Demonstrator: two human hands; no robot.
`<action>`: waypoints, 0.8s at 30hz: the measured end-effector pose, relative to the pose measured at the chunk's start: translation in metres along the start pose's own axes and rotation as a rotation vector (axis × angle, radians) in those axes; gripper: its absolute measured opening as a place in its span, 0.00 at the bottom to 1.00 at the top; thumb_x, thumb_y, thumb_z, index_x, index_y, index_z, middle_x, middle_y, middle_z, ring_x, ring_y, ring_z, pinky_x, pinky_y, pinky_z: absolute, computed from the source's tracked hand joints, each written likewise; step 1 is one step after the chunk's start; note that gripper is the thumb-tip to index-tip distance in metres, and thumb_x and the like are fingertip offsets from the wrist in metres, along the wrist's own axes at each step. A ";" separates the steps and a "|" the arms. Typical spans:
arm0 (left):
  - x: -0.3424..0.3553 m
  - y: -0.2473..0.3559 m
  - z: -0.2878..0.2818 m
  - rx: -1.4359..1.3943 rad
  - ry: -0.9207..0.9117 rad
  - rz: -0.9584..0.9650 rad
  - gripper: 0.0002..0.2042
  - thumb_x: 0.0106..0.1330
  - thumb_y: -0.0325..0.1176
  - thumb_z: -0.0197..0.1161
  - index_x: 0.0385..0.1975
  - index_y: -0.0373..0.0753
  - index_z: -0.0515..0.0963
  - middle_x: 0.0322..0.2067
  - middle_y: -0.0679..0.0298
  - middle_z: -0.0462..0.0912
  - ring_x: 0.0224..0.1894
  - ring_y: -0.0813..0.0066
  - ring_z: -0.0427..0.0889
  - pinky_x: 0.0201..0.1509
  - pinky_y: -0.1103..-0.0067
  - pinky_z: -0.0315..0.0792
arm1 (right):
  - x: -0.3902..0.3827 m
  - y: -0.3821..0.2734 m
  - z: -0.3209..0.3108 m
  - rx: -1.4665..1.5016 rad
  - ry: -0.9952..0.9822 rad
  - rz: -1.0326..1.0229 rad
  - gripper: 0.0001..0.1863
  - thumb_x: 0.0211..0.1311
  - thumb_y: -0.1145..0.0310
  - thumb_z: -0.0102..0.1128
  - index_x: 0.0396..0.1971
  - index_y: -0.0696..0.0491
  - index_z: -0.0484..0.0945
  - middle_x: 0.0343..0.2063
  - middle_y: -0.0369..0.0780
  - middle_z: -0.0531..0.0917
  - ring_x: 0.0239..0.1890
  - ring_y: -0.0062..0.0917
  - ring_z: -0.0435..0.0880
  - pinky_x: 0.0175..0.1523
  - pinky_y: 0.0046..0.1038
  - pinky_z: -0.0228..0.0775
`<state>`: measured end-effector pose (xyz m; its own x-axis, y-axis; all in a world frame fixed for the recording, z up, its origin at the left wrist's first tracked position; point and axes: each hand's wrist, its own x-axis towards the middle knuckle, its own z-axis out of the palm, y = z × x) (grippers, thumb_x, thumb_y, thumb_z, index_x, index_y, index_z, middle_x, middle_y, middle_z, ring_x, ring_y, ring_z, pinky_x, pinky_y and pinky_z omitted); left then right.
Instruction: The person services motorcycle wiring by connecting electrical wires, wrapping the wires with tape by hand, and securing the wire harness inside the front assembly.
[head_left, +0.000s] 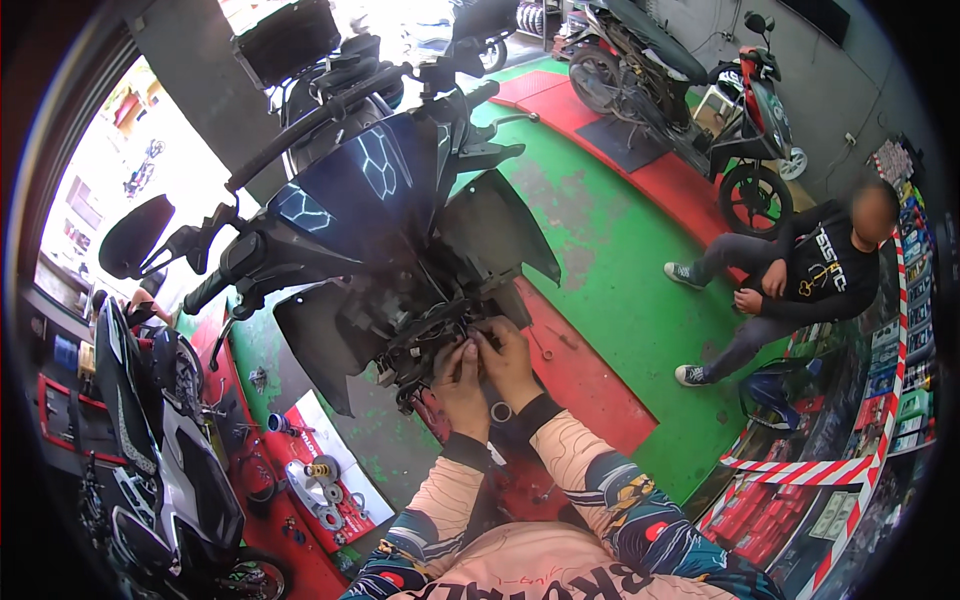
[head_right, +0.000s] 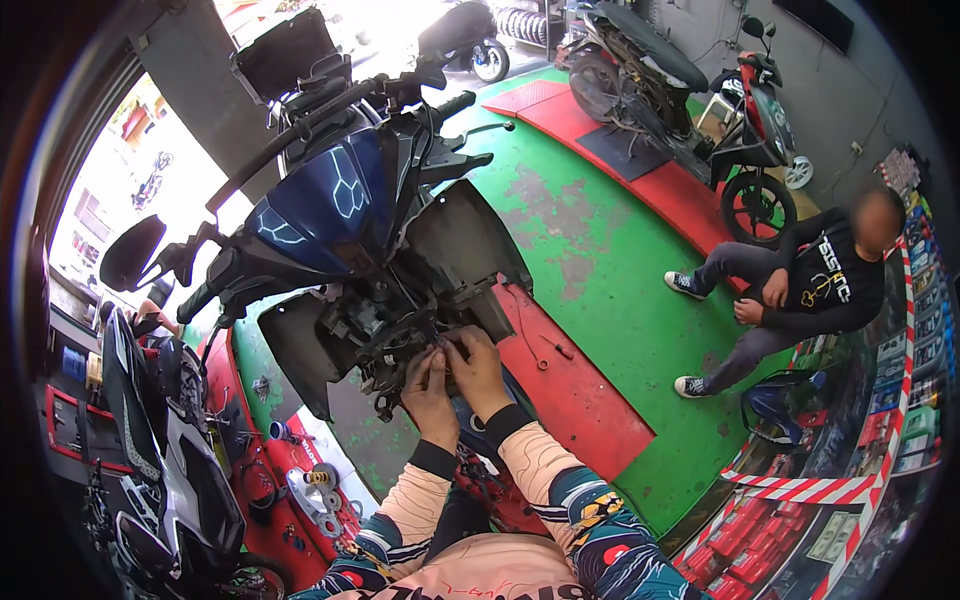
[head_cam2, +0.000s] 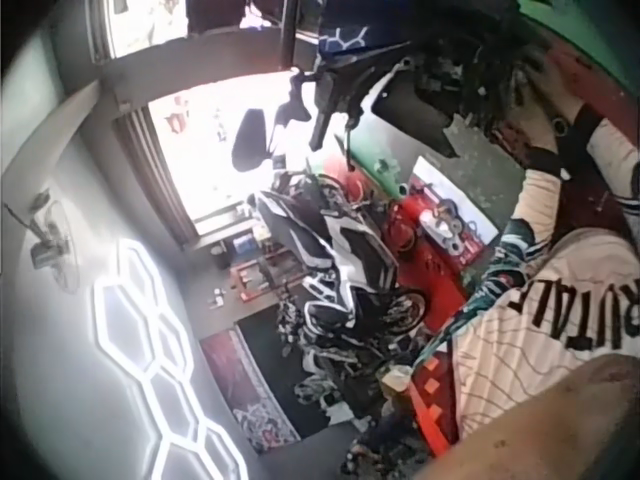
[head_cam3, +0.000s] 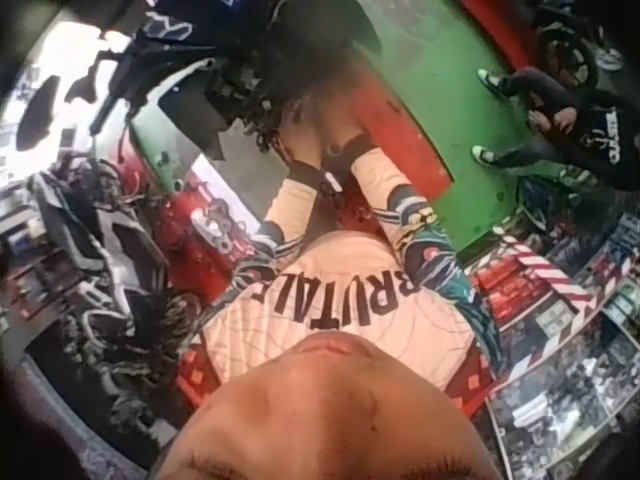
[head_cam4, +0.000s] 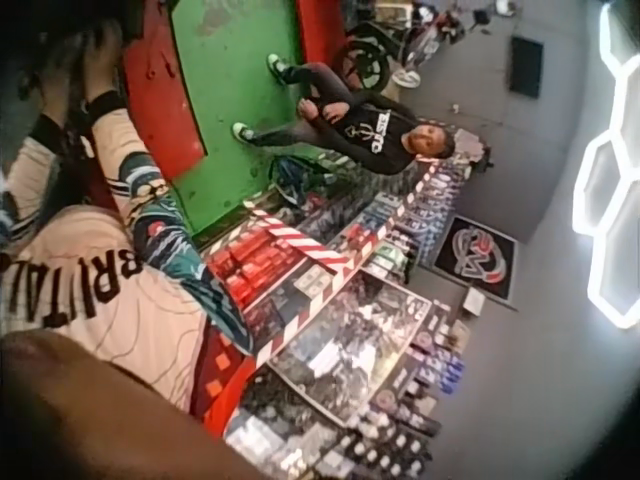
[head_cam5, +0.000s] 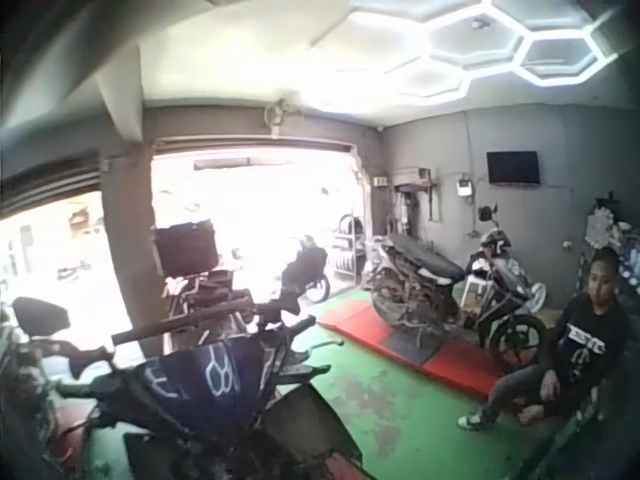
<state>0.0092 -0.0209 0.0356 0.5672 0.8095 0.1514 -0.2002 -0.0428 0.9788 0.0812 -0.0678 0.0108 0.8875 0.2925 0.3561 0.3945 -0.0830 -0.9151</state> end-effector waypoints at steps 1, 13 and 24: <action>-0.001 0.003 0.000 -0.002 0.002 -0.002 0.07 0.69 0.29 0.62 0.39 0.32 0.83 0.39 0.65 0.82 0.41 0.80 0.79 0.48 0.83 0.72 | 0.001 0.000 0.000 0.032 0.013 0.070 0.10 0.58 0.70 0.62 0.36 0.60 0.80 0.32 0.46 0.82 0.36 0.38 0.82 0.42 0.33 0.73; 0.015 -0.051 0.005 0.270 0.092 -0.001 0.11 0.69 0.30 0.61 0.43 0.28 0.80 0.37 0.63 0.84 0.37 0.82 0.79 0.43 0.83 0.73 | 0.015 0.006 0.000 0.190 -0.095 0.223 0.10 0.64 0.67 0.60 0.37 0.58 0.80 0.26 0.42 0.84 0.27 0.19 0.79 0.34 0.25 0.70; 0.015 -0.040 0.009 -0.043 0.118 -0.147 0.07 0.68 0.30 0.64 0.38 0.31 0.80 0.34 0.67 0.82 0.34 0.83 0.77 0.40 0.85 0.71 | 0.017 0.010 0.007 0.107 -0.046 0.200 0.09 0.64 0.68 0.58 0.34 0.59 0.79 0.28 0.45 0.83 0.28 0.27 0.80 0.35 0.28 0.69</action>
<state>0.0331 -0.0122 0.0003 0.4962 0.8681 -0.0126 -0.1570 0.1040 0.9821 0.0982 -0.0569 0.0062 0.9326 0.3240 0.1592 0.1825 -0.0428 -0.9823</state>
